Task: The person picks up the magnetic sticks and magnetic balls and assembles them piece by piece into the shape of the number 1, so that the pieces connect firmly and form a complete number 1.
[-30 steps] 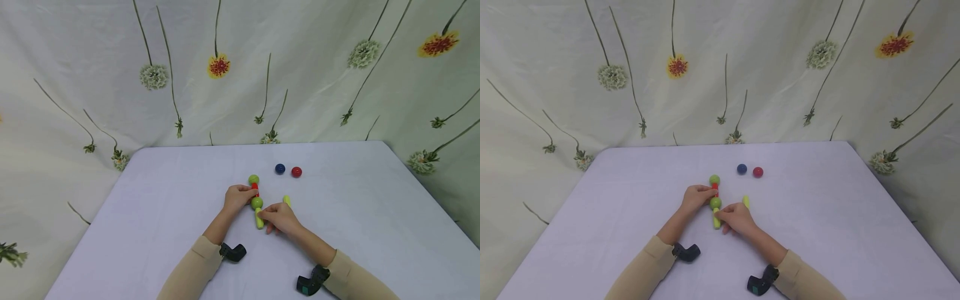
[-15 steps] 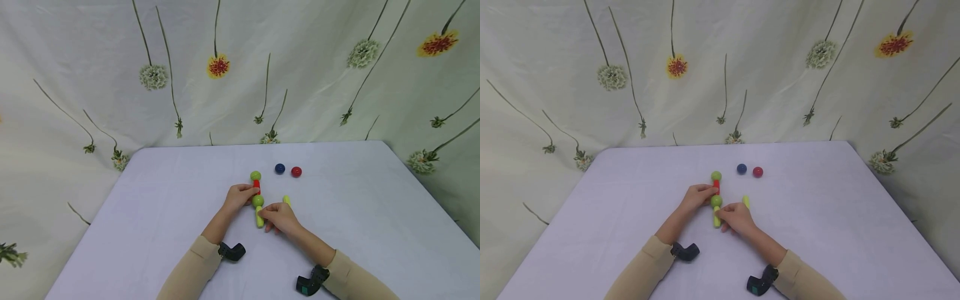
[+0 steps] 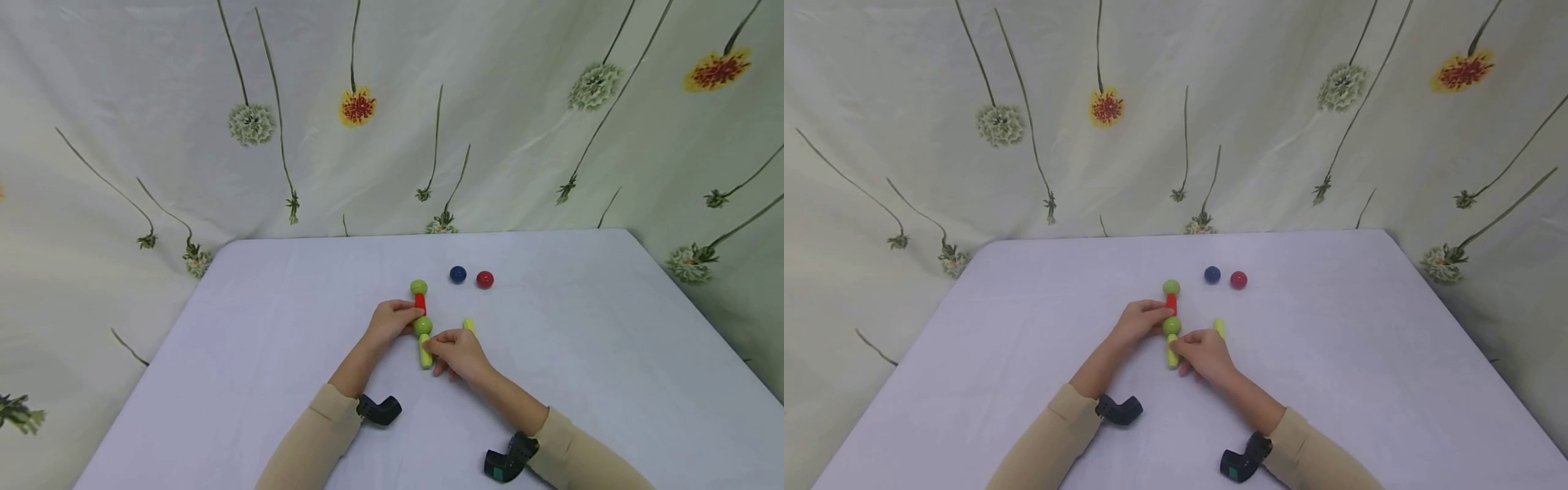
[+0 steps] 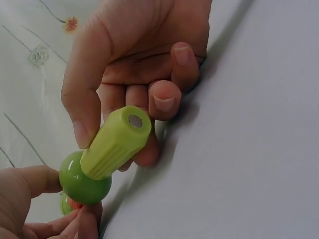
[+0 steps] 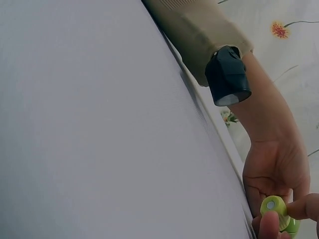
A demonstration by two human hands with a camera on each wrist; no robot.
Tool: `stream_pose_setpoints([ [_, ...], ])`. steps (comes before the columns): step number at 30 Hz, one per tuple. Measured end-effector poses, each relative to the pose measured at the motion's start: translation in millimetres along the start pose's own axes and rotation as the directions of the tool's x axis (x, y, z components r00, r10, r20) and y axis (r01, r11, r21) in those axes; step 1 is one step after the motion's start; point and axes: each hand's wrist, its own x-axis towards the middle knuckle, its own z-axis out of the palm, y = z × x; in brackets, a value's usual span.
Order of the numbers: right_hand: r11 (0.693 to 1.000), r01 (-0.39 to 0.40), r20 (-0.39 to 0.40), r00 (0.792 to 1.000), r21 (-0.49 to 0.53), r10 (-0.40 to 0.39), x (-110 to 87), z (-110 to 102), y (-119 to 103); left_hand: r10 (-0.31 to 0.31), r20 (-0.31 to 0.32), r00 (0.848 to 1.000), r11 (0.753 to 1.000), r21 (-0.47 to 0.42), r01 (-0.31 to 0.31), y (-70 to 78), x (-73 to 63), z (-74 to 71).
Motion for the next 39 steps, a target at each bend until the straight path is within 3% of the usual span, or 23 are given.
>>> stream_pose_setpoints([
  [8, 1.000, -0.011, 0.008, 1.000, -0.010, 0.012, 1.2, -1, 0, 0.036, -0.060, 0.998, 0.994, 0.105, -0.030, 3.3, -6.1, 2.4],
  [13, 0.999, -0.026, 0.009, 1.000, -0.022, 0.026, 1.3, 1, 1, 0.112, -0.110, 0.988, 0.966, 0.244, -0.082, -2.4, -11.8, -4.5],
  [15, 0.999, -0.028, 0.013, 1.000, -0.025, 0.028, 1.5, 1, 1, 0.116, -0.105, 0.988, 0.960, 0.267, -0.084, -5.5, -16.1, -8.4],
  [20, 0.999, -0.032, 0.016, 0.999, -0.027, 0.033, 2.6, -1, 1, 0.028, -0.013, 1.000, 0.989, 0.143, -0.026, -9.4, -28.8, -13.6],
  [26, 0.999, -0.034, 0.029, 0.999, -0.014, 0.035, 3.5, -1, 2, -0.049, 0.089, 0.995, 0.999, -0.001, 0.049, -10.0, -40.2, -11.2],
  [30, 1.000, -0.025, 0.038, 0.999, -0.008, 0.026, 3.1, -1, 2, -0.066, 0.119, 0.991, 0.997, -0.019, 0.069, -8.7, -44.3, -7.0],
  [39, 1.000, -0.023, 0.059, 0.998, 0.000, 0.023, 3.6, -5, 2, -0.051, 0.122, 0.991, 0.999, 0.000, 0.051, -8.8, -44.0, -0.5],
])
